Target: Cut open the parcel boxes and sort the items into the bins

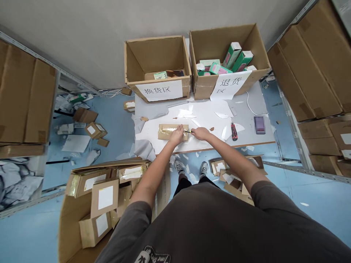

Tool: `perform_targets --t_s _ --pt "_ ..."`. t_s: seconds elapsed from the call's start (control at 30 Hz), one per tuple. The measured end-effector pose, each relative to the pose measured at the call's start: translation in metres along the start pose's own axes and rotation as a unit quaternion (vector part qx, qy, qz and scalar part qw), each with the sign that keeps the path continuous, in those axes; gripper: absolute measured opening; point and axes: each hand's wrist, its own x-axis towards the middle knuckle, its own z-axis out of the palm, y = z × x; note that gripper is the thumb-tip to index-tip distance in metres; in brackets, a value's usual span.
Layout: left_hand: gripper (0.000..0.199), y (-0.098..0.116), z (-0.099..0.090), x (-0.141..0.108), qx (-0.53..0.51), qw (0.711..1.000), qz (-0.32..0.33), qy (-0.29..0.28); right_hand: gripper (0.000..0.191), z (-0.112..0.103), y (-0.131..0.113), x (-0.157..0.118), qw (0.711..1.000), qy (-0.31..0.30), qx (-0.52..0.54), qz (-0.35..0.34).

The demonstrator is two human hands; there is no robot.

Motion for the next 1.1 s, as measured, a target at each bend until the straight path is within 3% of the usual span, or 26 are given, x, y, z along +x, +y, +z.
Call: perform_targets --t_s 0.2,0.4,0.47,0.57,0.63,0.7,0.83,1.1 --pt "0.100 -0.001 0.002 0.002 0.005 1.000 -0.007 -0.014 0.038 -0.006 0.003 0.008 1.000 -0.011 -0.007 -0.024" --pt "0.107 -0.005 0.008 0.004 -0.005 1.000 0.005 -0.017 0.016 0.012 0.008 0.013 0.980 0.011 0.199 0.005" --pt "0.110 -0.007 0.011 0.005 -0.006 1.000 0.014 -0.016 0.022 0.023 0.009 0.010 0.950 -0.020 0.312 0.011" --pt "0.114 -0.009 0.013 0.007 -0.010 1.000 0.015 -0.021 0.030 0.041 0.005 0.000 0.869 -0.075 0.487 0.036" --pt "0.117 -0.010 0.014 0.007 -0.015 1.000 0.009 -0.026 0.031 0.049 -0.001 -0.006 0.821 -0.081 0.562 0.056" --pt "0.122 -0.010 0.013 0.007 -0.017 0.999 0.004 -0.028 0.032 0.054 -0.009 -0.011 0.791 -0.076 0.603 0.076" --pt "0.127 -0.011 0.012 0.006 -0.009 0.999 -0.002 -0.035 0.033 0.056 -0.017 -0.015 0.750 -0.091 0.648 0.089" --pt "0.127 -0.013 0.010 0.006 0.013 0.999 -0.004 -0.038 0.032 0.050 -0.014 -0.012 0.708 -0.133 0.684 0.109"
